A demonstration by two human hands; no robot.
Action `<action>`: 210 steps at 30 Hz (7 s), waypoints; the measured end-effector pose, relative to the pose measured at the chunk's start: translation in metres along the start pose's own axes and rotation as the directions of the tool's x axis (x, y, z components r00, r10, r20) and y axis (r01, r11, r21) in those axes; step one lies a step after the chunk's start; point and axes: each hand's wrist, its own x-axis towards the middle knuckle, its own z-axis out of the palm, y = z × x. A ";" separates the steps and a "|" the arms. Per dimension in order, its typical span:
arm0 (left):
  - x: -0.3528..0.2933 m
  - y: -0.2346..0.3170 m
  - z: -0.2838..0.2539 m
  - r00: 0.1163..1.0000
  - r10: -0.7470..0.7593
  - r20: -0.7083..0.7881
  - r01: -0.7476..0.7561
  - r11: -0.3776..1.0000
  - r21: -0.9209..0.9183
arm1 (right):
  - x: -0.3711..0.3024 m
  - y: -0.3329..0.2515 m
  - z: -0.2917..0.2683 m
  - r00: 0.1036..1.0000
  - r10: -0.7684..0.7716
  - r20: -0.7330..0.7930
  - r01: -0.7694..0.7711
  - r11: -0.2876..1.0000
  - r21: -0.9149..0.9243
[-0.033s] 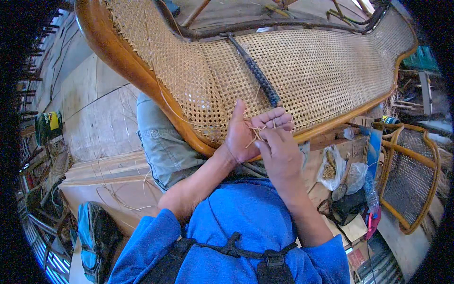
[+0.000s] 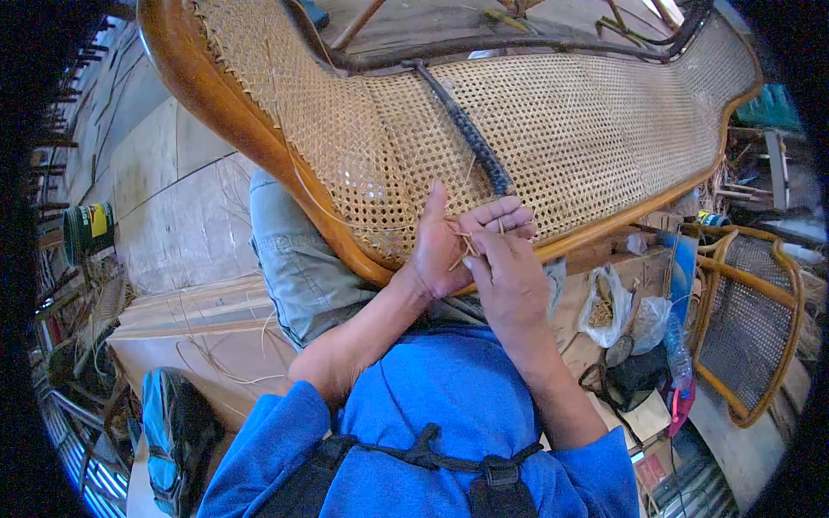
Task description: The person repairs a rattan chair seat by inserting thin wooden sticks into the frame and tapping them in with a hammer. They then apply glue from a red bottle along the edge of the rattan weave to secure the material.
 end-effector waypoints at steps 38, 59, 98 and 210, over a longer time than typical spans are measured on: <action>0.001 -0.004 -0.005 0.957 0.055 -0.286 0.095 0.869 0.486 | 0.019 0.041 -0.010 0.896 0.425 0.129 -0.390 0.611 0.689; -0.049 0.013 0.027 0.733 0.160 -0.661 0.172 0.897 0.408 | 0.018 0.043 0.008 0.920 0.239 0.312 -0.361 0.200 0.911; 0.119 0.293 0.113 0.606 0.713 -0.354 0.513 -0.690 -0.511 | 0.304 0.017 0.219 0.992 0.090 0.091 -0.128 0.657 0.743; 0.107 0.307 0.099 0.567 0.742 -0.357 0.629 -0.670 -0.394 | 0.305 -0.001 0.232 0.995 -0.054 0.089 0.009 0.899 0.437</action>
